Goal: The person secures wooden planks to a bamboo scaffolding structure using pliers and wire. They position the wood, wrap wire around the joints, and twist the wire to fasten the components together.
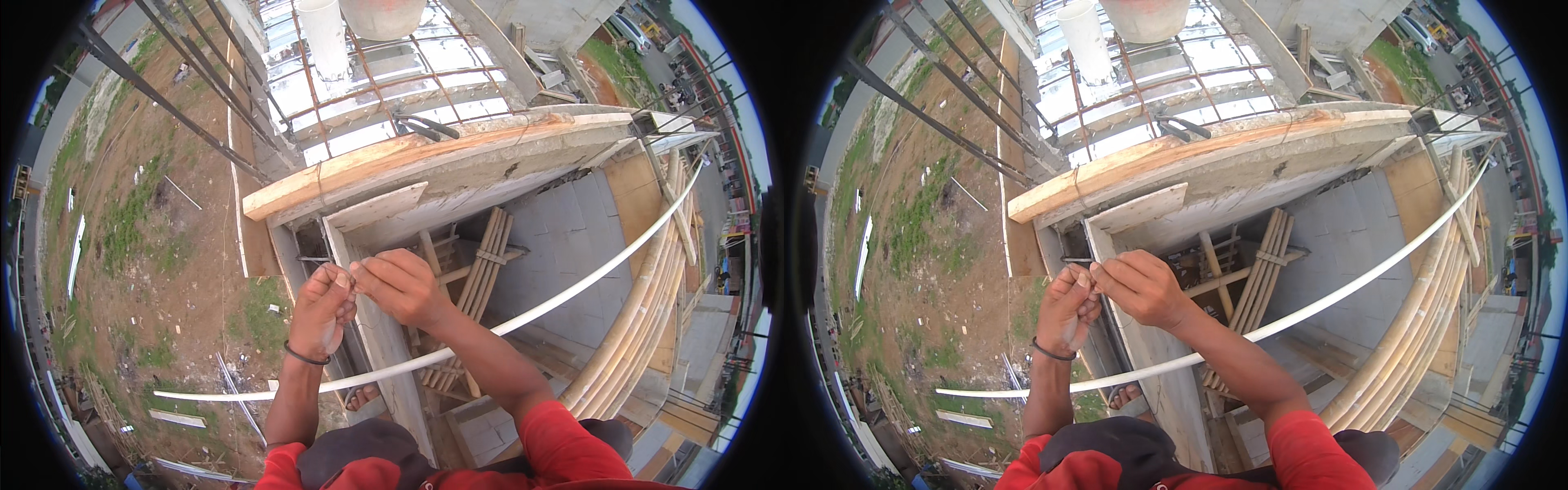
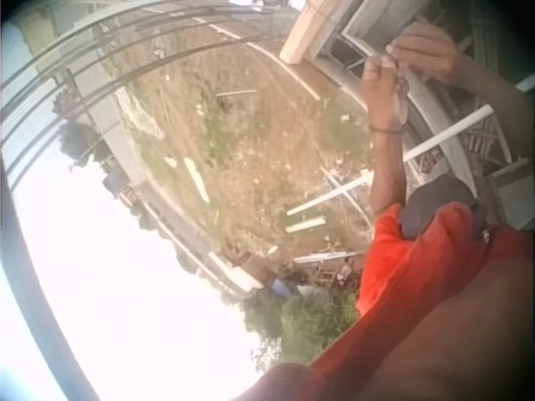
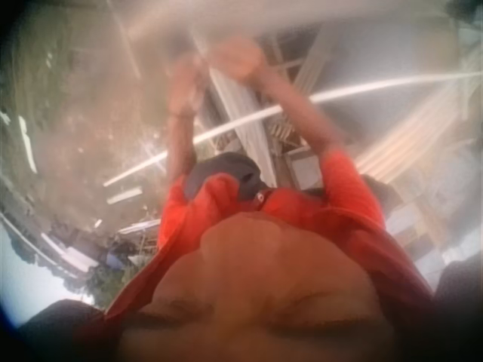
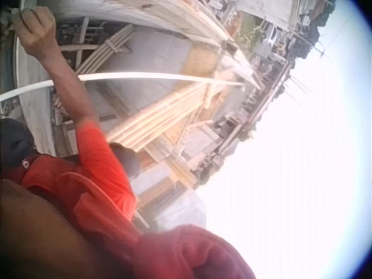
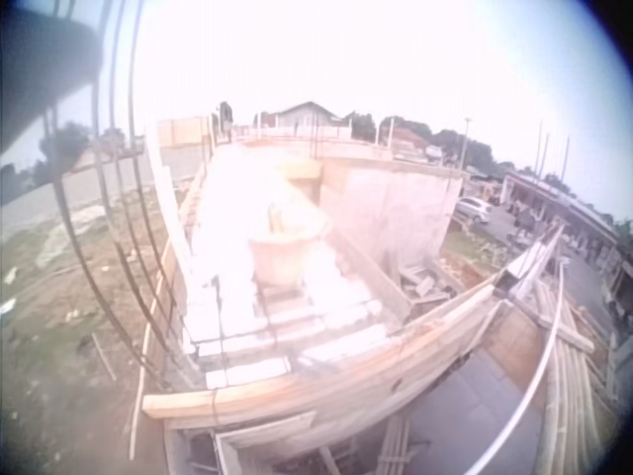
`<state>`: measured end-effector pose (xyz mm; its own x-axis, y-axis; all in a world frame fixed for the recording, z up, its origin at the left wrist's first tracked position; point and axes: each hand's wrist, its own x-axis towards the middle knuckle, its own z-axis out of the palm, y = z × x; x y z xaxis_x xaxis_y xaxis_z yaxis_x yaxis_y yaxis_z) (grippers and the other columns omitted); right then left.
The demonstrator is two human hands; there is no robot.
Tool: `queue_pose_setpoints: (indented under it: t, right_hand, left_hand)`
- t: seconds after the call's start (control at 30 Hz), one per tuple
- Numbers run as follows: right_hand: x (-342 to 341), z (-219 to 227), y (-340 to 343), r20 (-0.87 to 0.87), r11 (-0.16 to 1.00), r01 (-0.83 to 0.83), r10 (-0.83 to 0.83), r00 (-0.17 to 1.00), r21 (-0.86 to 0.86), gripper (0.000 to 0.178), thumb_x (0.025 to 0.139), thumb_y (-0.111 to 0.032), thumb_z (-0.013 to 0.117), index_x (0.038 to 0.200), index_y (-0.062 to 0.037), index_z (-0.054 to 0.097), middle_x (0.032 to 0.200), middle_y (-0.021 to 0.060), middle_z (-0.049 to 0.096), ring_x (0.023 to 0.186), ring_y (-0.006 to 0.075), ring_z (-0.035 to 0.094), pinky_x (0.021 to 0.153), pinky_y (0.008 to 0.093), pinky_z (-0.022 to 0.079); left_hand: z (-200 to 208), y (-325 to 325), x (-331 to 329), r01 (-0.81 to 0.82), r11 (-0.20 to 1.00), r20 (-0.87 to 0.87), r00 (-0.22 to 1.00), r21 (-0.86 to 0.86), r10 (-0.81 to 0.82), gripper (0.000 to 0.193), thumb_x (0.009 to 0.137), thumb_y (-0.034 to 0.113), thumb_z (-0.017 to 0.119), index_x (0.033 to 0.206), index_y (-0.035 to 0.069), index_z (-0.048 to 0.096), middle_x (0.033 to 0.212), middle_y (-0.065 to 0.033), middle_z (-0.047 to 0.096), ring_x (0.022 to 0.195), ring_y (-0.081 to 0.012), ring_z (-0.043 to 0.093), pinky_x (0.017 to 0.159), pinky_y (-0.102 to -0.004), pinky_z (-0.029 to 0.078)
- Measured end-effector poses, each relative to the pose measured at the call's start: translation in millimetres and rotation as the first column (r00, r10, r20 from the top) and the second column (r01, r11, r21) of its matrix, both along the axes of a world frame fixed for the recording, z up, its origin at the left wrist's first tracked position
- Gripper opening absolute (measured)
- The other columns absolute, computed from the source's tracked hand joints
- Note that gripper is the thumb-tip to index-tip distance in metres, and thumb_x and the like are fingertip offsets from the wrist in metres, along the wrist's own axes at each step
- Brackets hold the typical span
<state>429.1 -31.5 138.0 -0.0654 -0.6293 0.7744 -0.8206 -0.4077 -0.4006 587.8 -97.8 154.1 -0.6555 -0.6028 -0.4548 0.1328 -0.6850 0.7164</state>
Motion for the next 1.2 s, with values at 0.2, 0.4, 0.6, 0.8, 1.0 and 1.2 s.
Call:
queue_pose_setpoints:
  t: [0.2, 0.4, 0.6, 0.8, 1.0, 1.2]
  right_hand:
    - [11, -14, -3, 0.3, 0.969, -0.117, 0.048, 0.953, 0.219, 0.011, 0.078, -0.009, 0.069, 0.077, 0.0006, 0.063, 0.07, 0.0069, 0.055, 0.06, 0.0172, 0.052, 0.053, 0.0309, 0.043]
    - [10, -6, 6, 0.85, 0.558, -0.643, -0.395, 0.35, 0.524, 0.02, 0.088, -0.016, 0.06, 0.077, -0.0007, 0.063, 0.067, 0.0024, 0.054, 0.059, 0.0128, 0.05, 0.052, 0.0297, 0.039]
    - [8, -3, 12, -0.041, 0.959, 0.127, -0.12, 0.992, 0.253, 0.017, 0.075, -0.019, 0.068, 0.082, -0.0062, 0.061, 0.08, 0.0051, 0.05, 0.079, 0.0222, 0.052, 0.069, 0.0348, 0.041]
    - [9, -10, 22, -0.036, 0.978, 0.153, -0.149, 0.988, 0.141, 0.02, 0.073, -0.024, 0.068, 0.076, -0.0065, 0.059, 0.077, 0.0039, 0.047, 0.077, 0.0216, 0.05, 0.07, 0.0355, 0.041]
    - [13, -2, 24, -0.045, 0.973, 0.231, -0.231, 0.972, -0.004, 0.019, 0.076, -0.02, 0.067, 0.08, -0.0044, 0.058, 0.075, 0.0045, 0.045, 0.071, 0.0208, 0.049, 0.062, 0.0345, 0.038]
    - [23, -18, 17, 0.044, 0.949, 0.295, -0.301, 0.953, 0.111, 0.018, 0.08, -0.019, 0.065, 0.071, -0.0052, 0.056, 0.072, 0.005, 0.049, 0.064, 0.0204, 0.048, 0.057, 0.0342, 0.036]
  left_hand:
    - [-16, 0, 3, 0.047, 0.868, 0.181, 0.982, -0.494, 0.05, 0.013, 0.098, 0.018, 0.059, 0.093, 0.007, 0.054, 0.077, 0.0011, 0.056, 0.06, -0.0027, 0.042, 0.053, -0.0196, 0.035]
    - [-29, 1, -5, 0.063, 0.826, 0.218, 0.973, -0.56, 0.073, 0.011, 0.098, 0.015, 0.056, 0.091, 0.009, 0.052, 0.071, 0.0025, 0.054, 0.058, -0.0018, 0.04, 0.051, -0.0186, 0.033]
    - [-21, -2, 1, -0.082, 0.977, 0.069, 0.993, -0.196, 0.097, 0.014, 0.099, 0.016, 0.056, 0.087, 0.012, 0.049, 0.067, 0.0051, 0.044, 0.053, -0.0019, 0.033, 0.046, -0.0177, 0.027]
    - [-14, 4, -4, -0.018, 0.988, 0.077, 0.997, -0.15, 0.03, 0.015, 0.099, 0.018, 0.057, 0.088, 0.012, 0.048, 0.069, 0.0042, 0.047, 0.054, -0.0022, 0.034, 0.048, -0.0166, 0.029]
    - [-14, 7, -6, -0.017, 1.0, -0.04, 0.999, -0.023, 0.016, 0.016, 0.099, 0.017, 0.056, 0.087, 0.012, 0.047, 0.068, 0.0048, 0.045, 0.055, -0.002, 0.034, 0.051, -0.0167, 0.031]
    - [-24, 6, -9, 0.014, 0.969, -0.037, 0.999, -0.247, -0.024, 0.015, 0.099, 0.016, 0.054, 0.087, 0.011, 0.046, 0.07, 0.0033, 0.046, 0.057, -0.0026, 0.035, 0.053, -0.0171, 0.031]
